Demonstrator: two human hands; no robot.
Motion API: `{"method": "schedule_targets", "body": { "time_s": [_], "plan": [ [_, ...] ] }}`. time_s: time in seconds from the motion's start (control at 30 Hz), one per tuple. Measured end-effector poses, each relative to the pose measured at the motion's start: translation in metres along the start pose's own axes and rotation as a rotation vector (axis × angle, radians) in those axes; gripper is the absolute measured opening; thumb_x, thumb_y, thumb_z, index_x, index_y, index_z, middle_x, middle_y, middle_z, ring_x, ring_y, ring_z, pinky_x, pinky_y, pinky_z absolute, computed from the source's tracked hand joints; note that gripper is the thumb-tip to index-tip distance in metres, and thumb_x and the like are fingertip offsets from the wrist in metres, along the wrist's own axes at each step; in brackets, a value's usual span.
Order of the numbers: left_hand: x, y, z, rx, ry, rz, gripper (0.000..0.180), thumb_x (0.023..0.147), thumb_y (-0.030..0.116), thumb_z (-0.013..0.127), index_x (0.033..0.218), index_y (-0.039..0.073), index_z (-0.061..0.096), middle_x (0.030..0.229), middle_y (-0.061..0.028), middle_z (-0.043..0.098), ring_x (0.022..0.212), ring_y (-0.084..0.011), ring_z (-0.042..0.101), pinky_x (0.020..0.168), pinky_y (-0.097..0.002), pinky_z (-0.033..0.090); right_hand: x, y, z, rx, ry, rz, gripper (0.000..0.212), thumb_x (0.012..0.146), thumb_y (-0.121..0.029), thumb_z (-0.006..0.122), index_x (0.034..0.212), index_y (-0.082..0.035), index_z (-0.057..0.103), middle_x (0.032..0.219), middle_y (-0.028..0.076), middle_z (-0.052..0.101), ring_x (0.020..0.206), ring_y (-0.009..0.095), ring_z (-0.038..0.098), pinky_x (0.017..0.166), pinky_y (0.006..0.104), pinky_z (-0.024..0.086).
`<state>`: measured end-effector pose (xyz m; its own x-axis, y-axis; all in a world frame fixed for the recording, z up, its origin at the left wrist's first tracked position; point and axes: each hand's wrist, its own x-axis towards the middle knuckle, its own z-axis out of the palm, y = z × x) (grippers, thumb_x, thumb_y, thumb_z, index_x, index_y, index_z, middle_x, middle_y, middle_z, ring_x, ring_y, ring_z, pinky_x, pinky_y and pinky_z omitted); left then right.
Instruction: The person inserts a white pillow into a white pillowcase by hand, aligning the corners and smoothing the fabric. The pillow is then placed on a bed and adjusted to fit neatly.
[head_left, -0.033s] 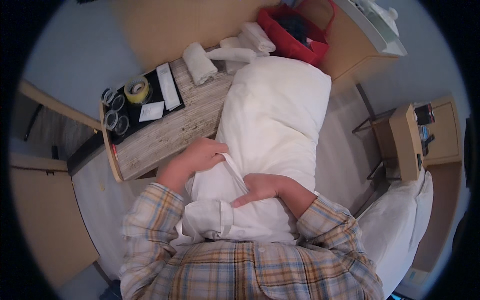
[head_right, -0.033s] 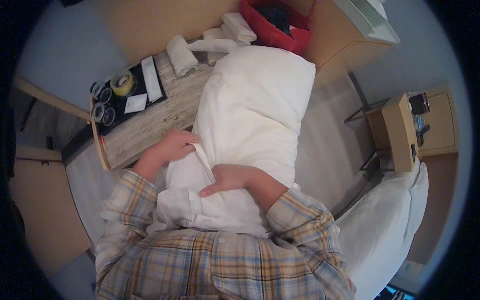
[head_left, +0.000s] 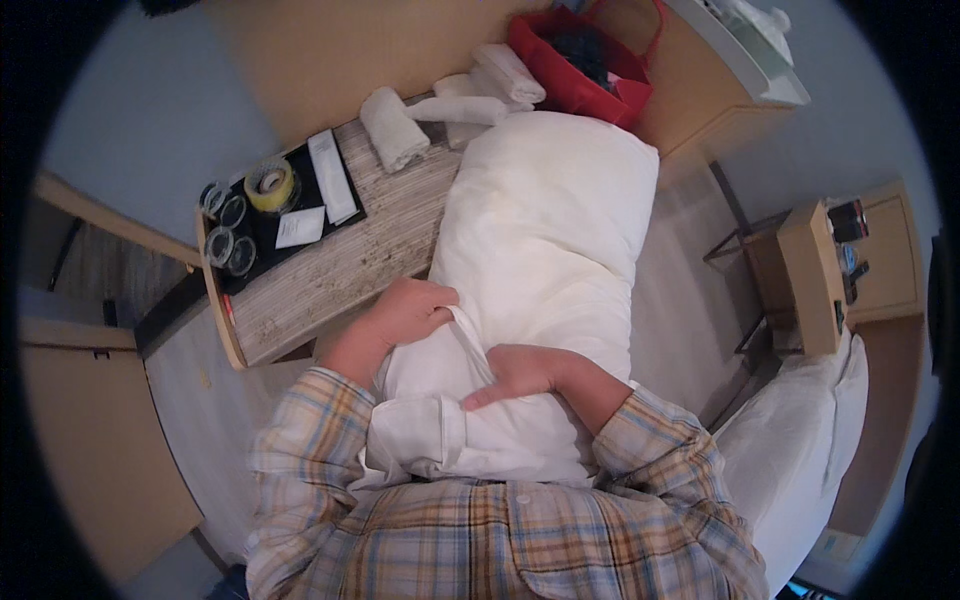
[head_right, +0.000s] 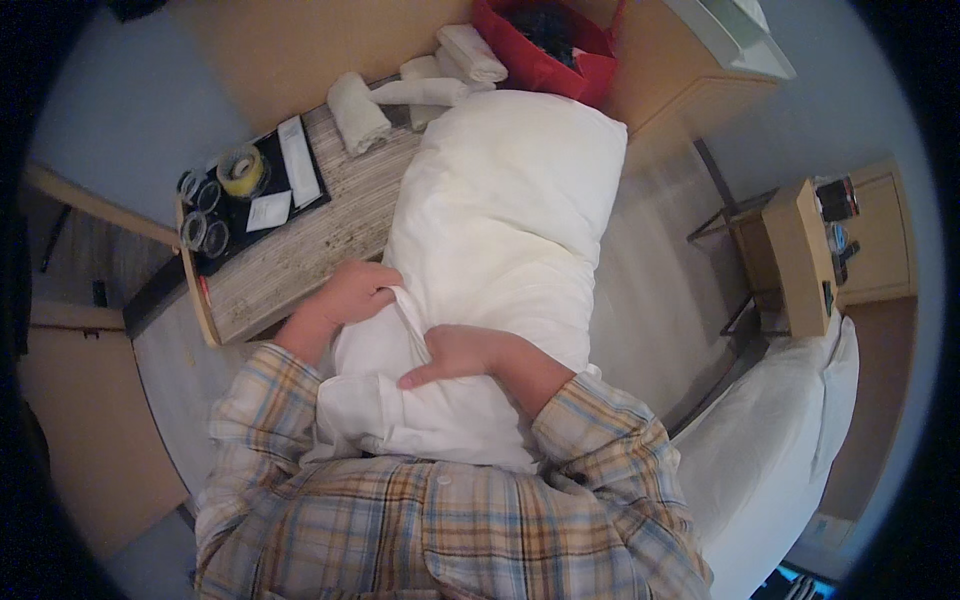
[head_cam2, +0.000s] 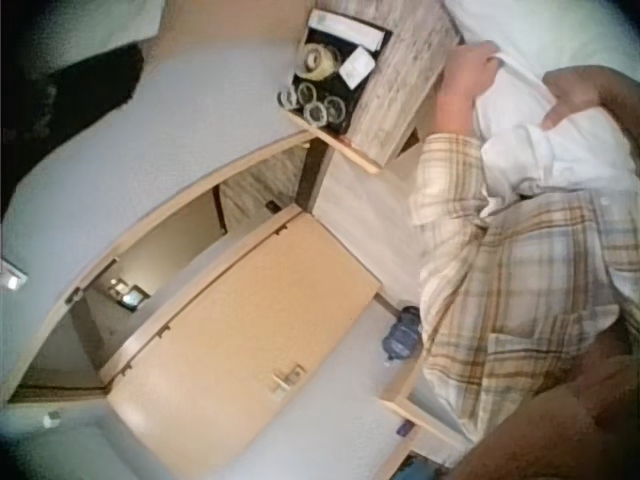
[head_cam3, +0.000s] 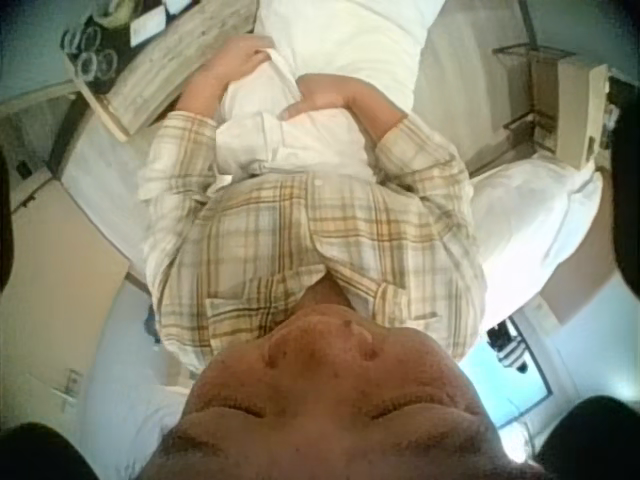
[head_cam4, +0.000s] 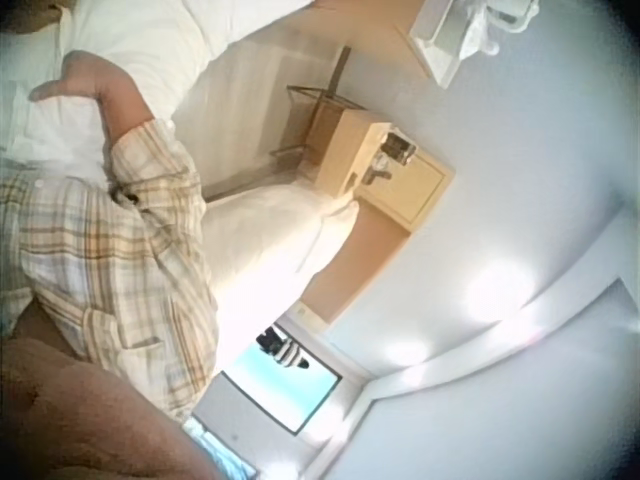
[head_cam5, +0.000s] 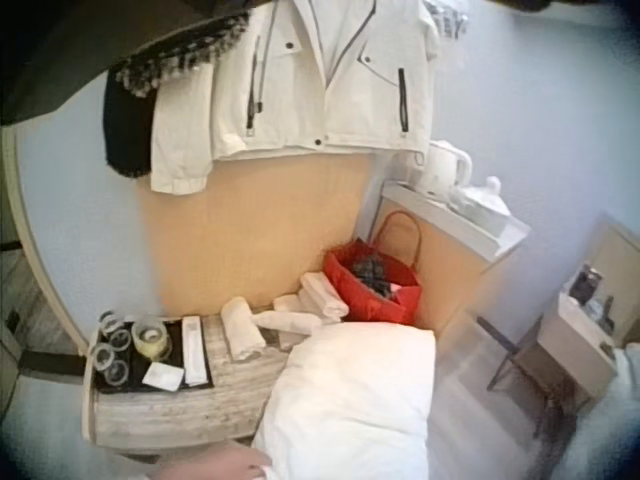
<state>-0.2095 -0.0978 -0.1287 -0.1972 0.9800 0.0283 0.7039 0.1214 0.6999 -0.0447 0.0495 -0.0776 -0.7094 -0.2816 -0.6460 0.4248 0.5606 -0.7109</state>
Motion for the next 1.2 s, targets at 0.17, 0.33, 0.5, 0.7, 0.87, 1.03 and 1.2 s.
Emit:
{"method": "schedule_targets", "body": {
  "time_s": [0.17,0.33,0.5,0.7,0.87,1.03,1.2],
  "plan": [
    [-0.003,-0.020,0.042,-0.085,0.190,-0.189,0.014,0.082,0.020,0.063,0.091,0.010,0.064,0.086,-0.0136,0.064,0.082,-0.0335,0.061,0.070,-0.0389,0.048,-0.011,0.027,-0.014,0.271,0.426,0.023,0.042,0.080,-0.033,0.069,0.099,0.004,0.065,0.086,0.015,0.066,0.080,0.020,0.061,0.074,0.0322,0.047],
    [-0.015,-0.028,0.041,-0.083,0.230,-0.250,0.021,0.083,0.026,0.065,0.094,0.007,0.065,0.090,-0.0147,0.065,0.084,-0.0331,0.062,0.073,-0.0375,0.049,-0.084,0.091,-0.032,0.287,0.415,0.013,0.024,0.080,-0.018,0.071,0.097,-0.001,0.067,0.079,-0.001,0.064,0.074,0.007,0.053,0.068,0.0249,0.045],
    [-0.001,-0.012,0.040,-0.106,0.190,-0.240,0.022,0.082,0.023,0.066,0.092,0.004,0.063,0.080,-0.0160,0.063,0.073,-0.0285,0.062,0.069,-0.0352,0.048,-0.109,0.141,-0.014,0.414,0.886,0.218,0.021,0.084,-0.020,0.064,0.091,0.000,0.066,0.079,0.008,0.066,0.075,0.013,0.058,0.070,0.0293,0.046],
    [0.019,0.027,0.026,0.004,0.247,-0.221,0.027,0.077,0.022,0.069,0.095,0.004,0.061,0.095,-0.0128,0.061,0.091,-0.0307,0.057,0.082,-0.0386,0.045,-0.054,0.157,-0.009,0.440,1.295,0.151,0.023,0.085,-0.023,0.063,0.090,-0.001,0.065,0.083,0.016,0.066,0.080,0.025,0.063,0.074,0.0334,0.047],
    [0.025,0.087,0.023,0.048,0.025,-0.031,0.032,0.071,0.022,0.072,0.097,0.006,0.060,0.102,-0.0101,0.058,0.101,-0.0294,0.052,0.088,-0.0397,0.041,-0.073,0.149,-0.003,0.392,1.167,0.167,0.025,0.083,-0.026,0.065,0.092,-0.002,0.063,0.087,0.015,0.065,0.084,0.026,0.062,0.076,0.0343,0.047],
    [0.038,0.130,0.038,0.071,-0.136,-0.008,0.017,0.071,0.019,0.069,0.082,0.008,0.064,0.084,-0.0084,0.061,0.081,-0.0281,0.058,0.072,-0.0365,0.047,-0.121,0.129,0.028,0.139,1.369,-0.057,0.023,0.082,-0.027,0.067,0.092,-0.007,0.062,0.085,0.010,0.064,0.080,0.024,0.060,0.074,0.0331,0.047],
    [0.049,0.140,0.046,0.176,-0.029,0.123,0.006,0.068,0.012,0.064,0.067,0.008,0.060,0.067,-0.0067,0.057,0.063,-0.0267,0.058,0.057,-0.0365,0.047,-0.193,0.113,0.086,0.489,0.653,-0.251,0.025,0.079,-0.022,0.072,0.095,-0.006,0.062,0.084,0.007,0.062,0.079,0.021,0.058,0.074,0.0325,0.046]
  ]
}}
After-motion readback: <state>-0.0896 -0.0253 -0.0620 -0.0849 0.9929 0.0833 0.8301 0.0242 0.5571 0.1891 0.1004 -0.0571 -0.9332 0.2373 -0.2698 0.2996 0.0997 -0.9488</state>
